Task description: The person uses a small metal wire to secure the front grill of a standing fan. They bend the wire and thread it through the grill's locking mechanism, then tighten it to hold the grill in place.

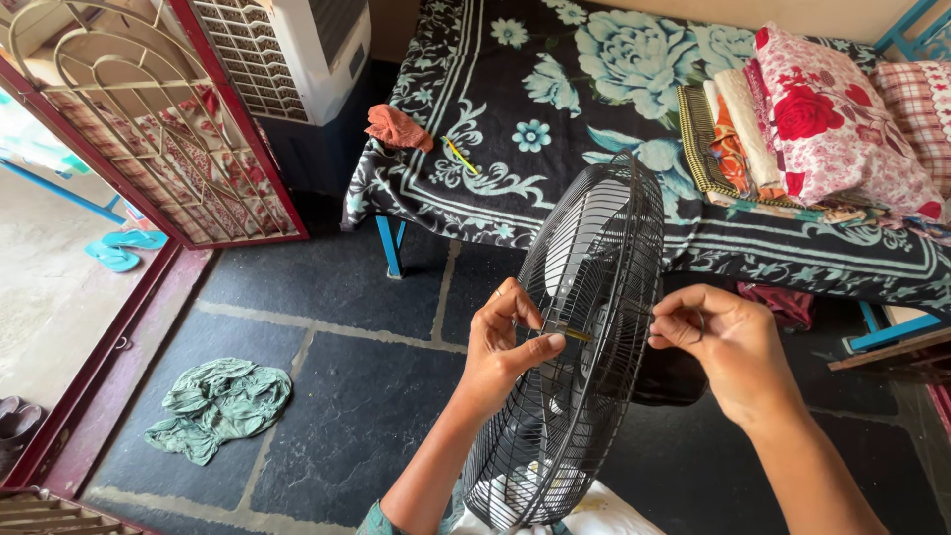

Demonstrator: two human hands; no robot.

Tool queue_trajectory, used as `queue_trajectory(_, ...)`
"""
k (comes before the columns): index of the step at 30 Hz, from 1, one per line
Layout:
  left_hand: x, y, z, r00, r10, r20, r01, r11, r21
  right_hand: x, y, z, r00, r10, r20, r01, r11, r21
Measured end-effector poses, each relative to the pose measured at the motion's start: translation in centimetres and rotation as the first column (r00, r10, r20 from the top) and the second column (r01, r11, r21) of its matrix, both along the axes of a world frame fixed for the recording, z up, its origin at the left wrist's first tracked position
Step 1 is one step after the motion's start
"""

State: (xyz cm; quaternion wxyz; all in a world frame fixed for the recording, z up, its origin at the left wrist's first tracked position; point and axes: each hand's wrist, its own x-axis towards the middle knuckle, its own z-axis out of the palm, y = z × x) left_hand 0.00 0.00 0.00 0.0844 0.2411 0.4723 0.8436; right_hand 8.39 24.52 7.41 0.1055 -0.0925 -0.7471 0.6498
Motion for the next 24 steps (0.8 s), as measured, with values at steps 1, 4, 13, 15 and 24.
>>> queue_trajectory(1,-0.2,0.1,0.0,1.000,0.007,-0.017,-0.007,1.000,-0.003,0.0,-0.4,0.2,1.000,-0.019,-0.019,0.020,0.999,0.038)
queue_trajectory(4,-0.1,-0.1,-0.4,1.000,0.013,-0.023,-0.013,1.000,-0.013,0.9,-2.1,0.2,0.997,-0.062,-0.047,0.068,0.987,0.144)
queue_trajectory(13,-0.6,-0.5,-0.5,1.000,-0.012,-0.005,0.012,1.000,0.019,2.6,-5.2,1.2,0.953,-0.038,-0.300,0.192,0.841,0.505)
queue_trajectory(15,-0.8,-0.5,-0.3,1.000,0.012,-0.029,-0.011,1.000,0.024,2.9,-5.4,1.6,0.952,-0.043,-0.304,0.225,0.772,0.594)
queue_trajectory(24,-0.8,-0.7,0.9,1.000,0.006,-0.004,-0.006,1.000,0.025,3.5,-6.6,2.7,0.922,-0.104,-0.373,0.332,0.708,0.623)
